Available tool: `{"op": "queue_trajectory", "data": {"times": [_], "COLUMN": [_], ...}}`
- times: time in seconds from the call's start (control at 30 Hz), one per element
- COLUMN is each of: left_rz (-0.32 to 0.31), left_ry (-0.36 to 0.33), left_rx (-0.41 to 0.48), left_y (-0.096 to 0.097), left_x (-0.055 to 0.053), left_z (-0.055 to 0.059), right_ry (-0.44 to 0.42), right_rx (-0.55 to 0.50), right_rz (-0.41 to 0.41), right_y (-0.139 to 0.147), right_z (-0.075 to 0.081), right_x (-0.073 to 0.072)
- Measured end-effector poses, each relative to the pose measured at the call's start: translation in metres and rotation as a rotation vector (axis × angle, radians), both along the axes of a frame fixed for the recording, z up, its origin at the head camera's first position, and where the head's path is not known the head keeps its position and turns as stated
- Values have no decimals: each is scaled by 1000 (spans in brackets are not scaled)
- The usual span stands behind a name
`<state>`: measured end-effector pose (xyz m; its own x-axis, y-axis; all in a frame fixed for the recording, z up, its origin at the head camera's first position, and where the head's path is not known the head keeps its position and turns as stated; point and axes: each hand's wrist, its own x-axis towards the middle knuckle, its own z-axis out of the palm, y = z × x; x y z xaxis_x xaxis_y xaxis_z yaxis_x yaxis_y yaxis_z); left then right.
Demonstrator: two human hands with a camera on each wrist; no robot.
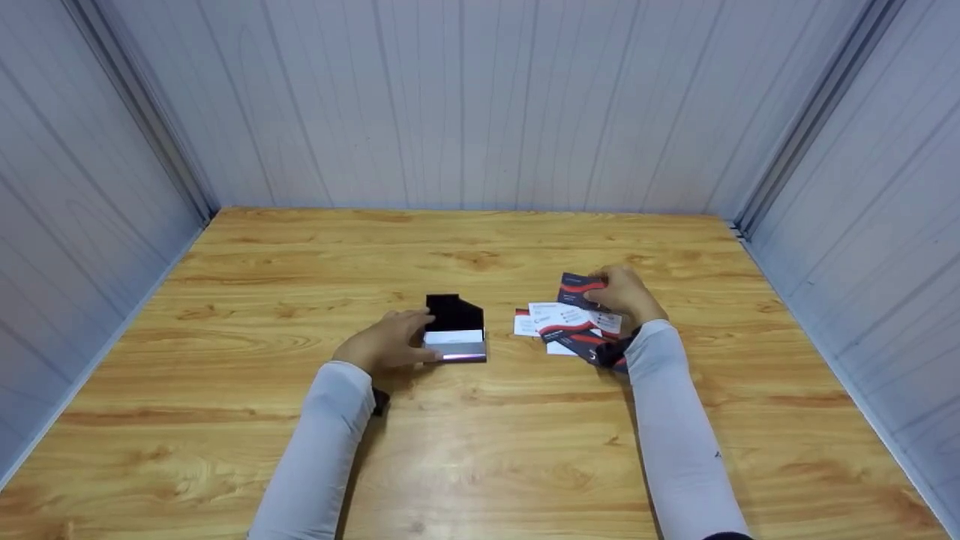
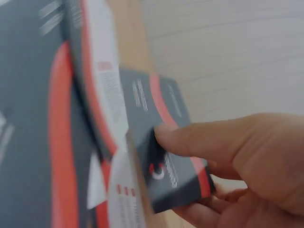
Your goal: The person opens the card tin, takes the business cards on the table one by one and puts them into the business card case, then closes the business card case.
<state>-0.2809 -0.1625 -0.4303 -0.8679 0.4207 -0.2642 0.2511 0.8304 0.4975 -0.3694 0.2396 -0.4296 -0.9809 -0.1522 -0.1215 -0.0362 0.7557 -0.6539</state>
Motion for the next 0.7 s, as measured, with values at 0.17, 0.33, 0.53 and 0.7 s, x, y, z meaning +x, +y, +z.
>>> {"op": "queue_trajectory", "data": {"times": [0.17,0.33,0.53,0.7], "left_rz": [9,16,21,21], "left_ry": [-18,-22,-21,-19], "left_rx": [5,2,-2,-5], "left_y": [1,1,0,1], "left_x": [1,1,1,1], "left_z": [1,0,0,-1], "right_ry": [-33,-29,-10,-65], "right_rx": [-114,-182,-195,-242], "right_rz": [32,76,96,97], "right_y": [6,7,4,-4], "right_z": [1,4,11,17], "right_x": [4,4,4,6]}}
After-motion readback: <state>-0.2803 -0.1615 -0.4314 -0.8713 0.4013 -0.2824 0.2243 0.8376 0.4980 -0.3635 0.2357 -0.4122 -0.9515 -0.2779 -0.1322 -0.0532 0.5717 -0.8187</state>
